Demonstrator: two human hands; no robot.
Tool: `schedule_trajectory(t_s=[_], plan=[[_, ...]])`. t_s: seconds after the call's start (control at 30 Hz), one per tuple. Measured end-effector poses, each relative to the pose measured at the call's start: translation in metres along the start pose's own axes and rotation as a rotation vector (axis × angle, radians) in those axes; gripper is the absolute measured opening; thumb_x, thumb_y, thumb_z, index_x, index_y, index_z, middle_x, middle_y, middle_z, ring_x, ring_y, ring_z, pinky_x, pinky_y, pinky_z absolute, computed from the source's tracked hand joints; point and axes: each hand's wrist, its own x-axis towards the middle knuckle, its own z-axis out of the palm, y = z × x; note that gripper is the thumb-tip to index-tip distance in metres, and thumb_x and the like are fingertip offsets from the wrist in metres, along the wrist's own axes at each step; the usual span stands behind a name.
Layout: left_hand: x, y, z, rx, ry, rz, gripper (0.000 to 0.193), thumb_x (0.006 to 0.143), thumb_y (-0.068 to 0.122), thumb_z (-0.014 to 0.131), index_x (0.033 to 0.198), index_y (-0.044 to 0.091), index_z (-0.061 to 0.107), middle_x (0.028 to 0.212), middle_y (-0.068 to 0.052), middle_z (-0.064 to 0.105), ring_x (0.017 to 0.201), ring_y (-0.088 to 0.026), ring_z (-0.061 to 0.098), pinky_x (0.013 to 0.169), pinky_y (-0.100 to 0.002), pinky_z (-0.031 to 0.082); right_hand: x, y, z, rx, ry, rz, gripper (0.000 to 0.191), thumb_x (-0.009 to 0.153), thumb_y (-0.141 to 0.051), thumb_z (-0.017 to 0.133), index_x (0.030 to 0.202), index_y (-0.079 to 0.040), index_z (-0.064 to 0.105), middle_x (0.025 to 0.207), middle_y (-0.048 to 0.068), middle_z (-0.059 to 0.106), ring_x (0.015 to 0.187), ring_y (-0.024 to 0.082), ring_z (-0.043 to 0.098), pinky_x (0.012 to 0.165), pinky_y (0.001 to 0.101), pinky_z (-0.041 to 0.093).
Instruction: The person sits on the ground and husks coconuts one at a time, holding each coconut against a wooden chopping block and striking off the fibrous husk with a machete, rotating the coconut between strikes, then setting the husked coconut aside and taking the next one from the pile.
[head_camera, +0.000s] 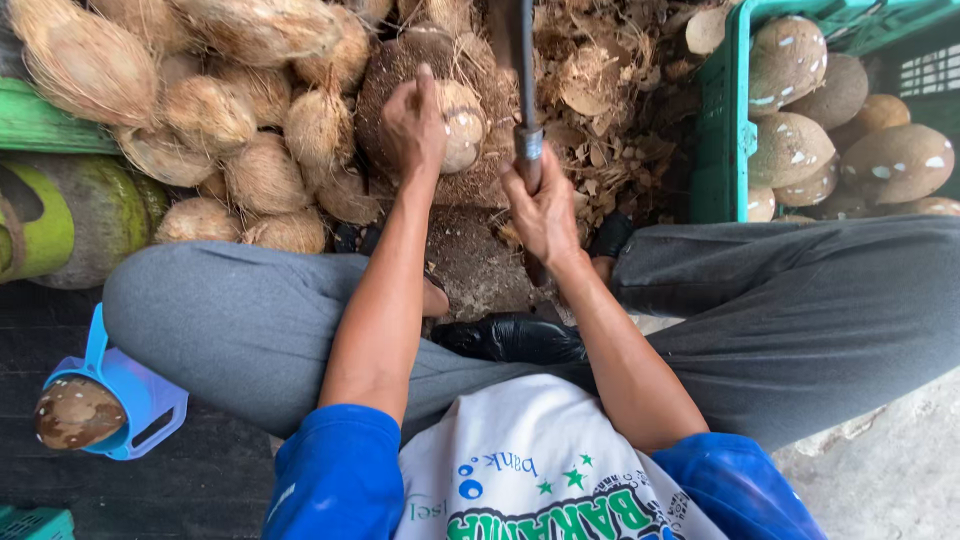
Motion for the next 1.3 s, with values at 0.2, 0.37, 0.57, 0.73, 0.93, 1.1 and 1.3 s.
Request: schedule_trajectory(t_s=[0.2,0.37,0.57,0.73,0.93,1.1,1.3], plan=[[-0.003,0.010,0.007,0.039,0.069,-0.046,0.047,0.101,0.054,0.050,0.074,0.016,0.060,0.066,0.005,0.053,0.055,-0.013,0.046,0.051,-0.034,0.040,-0.006,-0.006,-0.003,0.005,-0.044,0.189,0.027,0.101,-0.026,0.064,0.080,-0.012,0.053,0.061,-0.003,0.050,0.050,0.009,0.048,0.043,0.0294,0.044],[-0.001,0.006,0.009,0.081,0.085,-0.029,0.045,0.104,0.048,0.046,0.073,0.018,0.060,0.064,0.006,0.053,0.054,-0.012,0.046,0.051,-0.033,0.038,-0.008,-0.006,-0.002,0.248,0.099,0.057,0.026,0.102,-0.028,0.066,0.085,-0.009,0.058,0.060,-0.002,0.054,0.049,0.007,0.047,0.043,0.0255,0.038],[-0.010,0.009,0.015,-0.019,0.107,0.078,0.036,0.099,0.040,0.048,0.078,0.016,0.065,0.070,0.004,0.058,0.058,-0.013,0.050,0.053,-0.032,0.041,-0.005,0.010,0.006,-0.053,-0.032,0.202,0.035,0.101,-0.028,0.071,0.077,-0.008,0.056,0.059,-0.001,0.052,0.050,0.005,0.046,0.044,0.0266,0.039],[-0.013,0.013,0.015,0.093,0.131,0.053,0.033,0.100,0.036,0.050,0.078,0.017,0.066,0.069,0.004,0.061,0.060,-0.012,0.055,0.059,-0.031,0.046,-0.011,0.015,0.001,0.261,0.107,0.060,0.034,0.104,-0.028,0.068,0.079,-0.007,0.057,0.059,0.000,0.051,0.051,0.010,0.043,0.047,0.0310,0.033],[-0.016,0.016,0.016,0.019,0.143,0.039,0.030,0.096,0.038,0.050,0.079,0.018,0.065,0.079,0.003,0.065,0.069,-0.016,0.059,0.065,-0.038,0.049,-0.010,0.020,0.004,-0.063,-0.087,0.279,0.031,0.101,-0.030,0.066,0.078,-0.012,0.056,0.060,-0.002,0.055,0.048,0.009,0.050,0.044,0.0280,0.047],[-0.013,0.012,0.021,0.159,0.182,0.069,0.029,0.099,0.035,0.052,0.082,0.017,0.068,0.092,0.000,0.069,0.089,-0.019,0.061,0.084,-0.041,0.049,-0.006,0.037,0.000,0.014,0.128,-0.004,0.034,0.104,-0.027,0.068,0.081,-0.008,0.053,0.064,0.000,0.054,0.053,0.010,0.049,0.047,0.0305,0.043],[-0.016,0.008,0.015,-0.002,0.195,0.110,0.028,0.096,0.039,0.054,0.085,0.019,0.071,0.076,0.005,0.067,0.066,-0.012,0.061,0.062,-0.035,0.048,0.004,0.051,0.007,-0.168,-0.173,0.490,0.011,0.097,-0.031,0.059,0.091,-0.022,0.059,0.058,0.000,0.052,0.042,0.012,0.043,0.039,0.0351,0.041]])
